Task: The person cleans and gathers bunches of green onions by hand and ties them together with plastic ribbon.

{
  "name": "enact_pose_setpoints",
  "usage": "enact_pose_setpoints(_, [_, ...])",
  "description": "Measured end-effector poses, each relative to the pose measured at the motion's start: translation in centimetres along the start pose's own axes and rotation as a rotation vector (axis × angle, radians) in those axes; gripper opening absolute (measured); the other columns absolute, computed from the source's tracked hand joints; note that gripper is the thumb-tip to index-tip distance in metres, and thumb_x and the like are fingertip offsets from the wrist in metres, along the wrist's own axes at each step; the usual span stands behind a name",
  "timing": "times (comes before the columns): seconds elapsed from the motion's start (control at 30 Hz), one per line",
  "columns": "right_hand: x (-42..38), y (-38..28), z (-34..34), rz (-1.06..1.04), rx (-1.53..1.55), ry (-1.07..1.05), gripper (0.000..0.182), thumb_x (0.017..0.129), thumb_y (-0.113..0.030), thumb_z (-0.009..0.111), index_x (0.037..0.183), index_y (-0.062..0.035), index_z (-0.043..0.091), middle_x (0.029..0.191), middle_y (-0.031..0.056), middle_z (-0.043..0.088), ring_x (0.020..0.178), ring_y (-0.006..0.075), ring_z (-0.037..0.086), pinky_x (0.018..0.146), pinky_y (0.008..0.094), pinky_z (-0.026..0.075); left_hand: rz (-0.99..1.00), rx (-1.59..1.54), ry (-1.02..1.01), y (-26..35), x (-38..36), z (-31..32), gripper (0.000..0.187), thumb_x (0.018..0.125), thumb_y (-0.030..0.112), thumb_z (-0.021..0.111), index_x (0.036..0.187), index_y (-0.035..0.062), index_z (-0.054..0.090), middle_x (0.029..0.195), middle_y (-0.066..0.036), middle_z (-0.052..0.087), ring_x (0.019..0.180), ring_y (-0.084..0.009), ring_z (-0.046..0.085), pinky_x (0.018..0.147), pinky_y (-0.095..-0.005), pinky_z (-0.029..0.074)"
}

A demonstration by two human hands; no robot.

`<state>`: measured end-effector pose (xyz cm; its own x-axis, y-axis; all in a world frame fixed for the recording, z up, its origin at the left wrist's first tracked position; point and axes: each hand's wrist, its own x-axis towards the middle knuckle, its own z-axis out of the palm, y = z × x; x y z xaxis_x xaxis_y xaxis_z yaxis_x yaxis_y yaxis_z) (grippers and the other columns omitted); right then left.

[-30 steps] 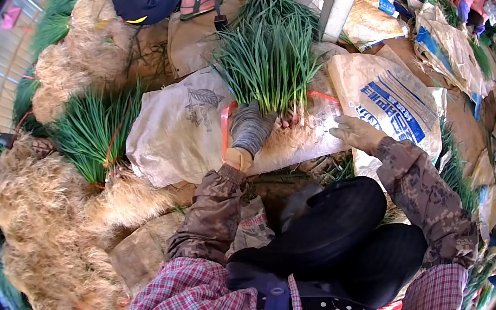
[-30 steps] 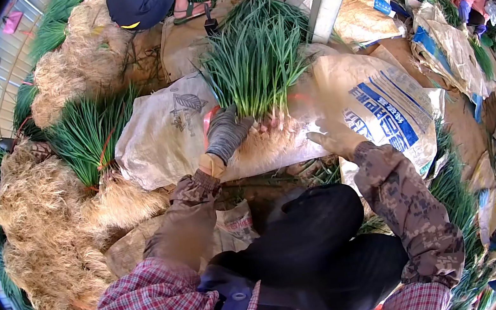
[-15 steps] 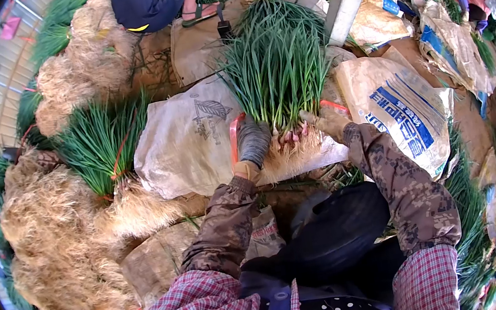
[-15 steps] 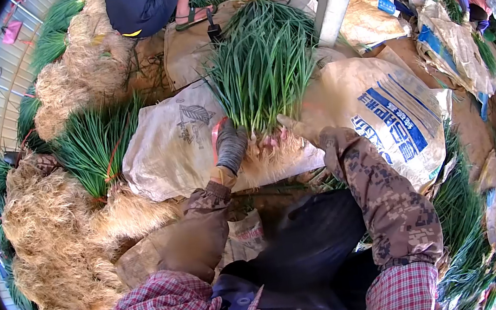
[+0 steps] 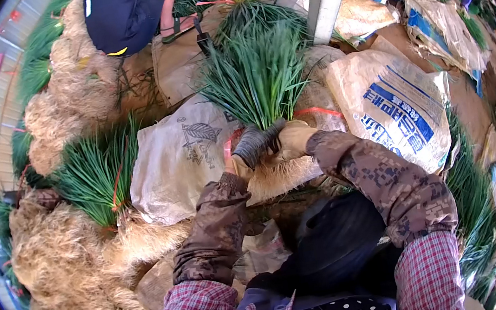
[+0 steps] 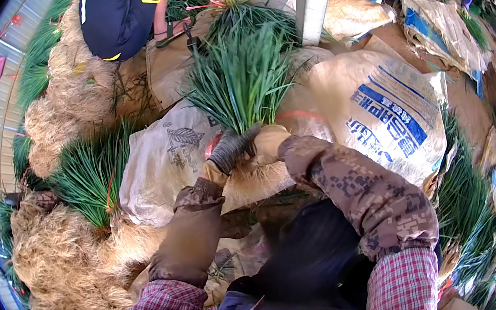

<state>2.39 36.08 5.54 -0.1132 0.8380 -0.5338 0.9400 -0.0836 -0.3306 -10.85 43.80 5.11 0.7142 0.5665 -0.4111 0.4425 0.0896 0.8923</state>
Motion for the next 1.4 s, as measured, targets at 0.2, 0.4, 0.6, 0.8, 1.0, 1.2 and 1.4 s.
enact_pose_setpoints(0.2, [0.1,0.5,1.6,-0.009,0.128,0.162,0.042,0.069,-0.037,0.069,0.072,0.0046,0.067,0.076,0.0232,0.065,0.077,0.0356,0.065,0.072,0.0428,0.051,-0.153,0.238,0.511,-6.0,4.7,2.4,0.058,0.069,0.047,0.078,0.085,-0.0067,0.065,0.074,-0.014,0.067,0.067,-0.0264,0.064,0.063,-0.0343,0.050])
enact_pose_setpoints(0.4, [3.1,4.7,6.8,-0.124,0.172,0.308,0.054,0.073,-0.049,0.067,0.088,0.0031,0.066,0.085,0.0209,0.066,0.087,0.0349,0.065,0.078,0.0426,0.051,-0.009,0.493,0.819,-6.9,6.1,4.5,0.058,0.068,0.041,0.080,0.089,-0.0092,0.061,0.085,-0.018,0.066,0.077,-0.0278,0.064,0.068,-0.0360,0.051])
enact_pose_setpoints(0.6, [-2.6,2.4,2.0,-0.024,0.297,0.341,0.040,0.069,-0.041,0.068,0.090,-0.0068,0.067,0.084,0.0158,0.066,0.081,0.0308,0.065,0.068,0.0461,0.049,0.266,0.497,0.582,-5.0,5.7,3.1,0.053,0.071,0.038,0.076,0.093,-0.0083,0.061,0.087,-0.017,0.066,0.079,-0.0264,0.064,0.068,-0.0361,0.051])
enact_pose_setpoints(0.8, [-13.0,-7.2,0.7,0.600,0.238,1.079,0.018,0.058,-0.023,0.068,0.065,-0.0059,0.067,0.067,0.0124,0.064,0.066,0.0296,0.062,0.048,0.0445,0.046,0.578,0.463,0.424,-2.3,4.8,3.3,0.049,0.075,0.035,0.073,0.096,-0.0074,0.061,0.090,-0.015,0.065,0.082,-0.0251,0.064,0.069,-0.0362,0.051])
enact_pose_setpoints(1.0, [-13.8,-10.0,12.9,0.298,0.413,1.739,0.018,0.078,-0.019,0.054,0.076,-0.0034,0.062,0.065,0.0068,0.060,0.058,0.0255,0.057,0.056,0.0376,0.046,0.767,0.413,0.191,0.6,2.0,7.9,0.044,0.078,0.031,0.070,0.099,-0.0065,0.061,0.093,-0.014,0.065,0.084,-0.0238,0.063,0.069,-0.0363,0.051])
enact_pose_setpoints(1.2, [-30.7,-15.0,18.8,0.420,0.130,1.338,0.021,0.068,-0.026,0.058,0.060,-0.0066,0.060,0.061,0.0086,0.059,0.059,0.0271,0.056,0.064,0.0391,0.045,0.786,0.405,-0.017,1.4,-1.1,13.7,0.040,0.082,0.028,0.067,0.102,-0.0056,0.060,0.096,-0.013,0.064,0.086,-0.0225,0.063,0.070,-0.0364,0.051])
enact_pose_setpoints(1.4, [-39.0,-18.0,24.2,0.582,0.402,1.351,0.021,0.066,-0.025,0.065,0.073,-0.0055,0.063,0.073,0.0091,0.064,0.078,0.0280,0.062,0.072,0.0398,0.047,0.757,0.452,-0.197,2.4,-1.5,18.3,0.036,0.086,0.025,0.064,0.105,-0.0047,0.060,0.098,-0.012,0.064,0.089,-0.0211,0.063,0.070,-0.0365,0.051])
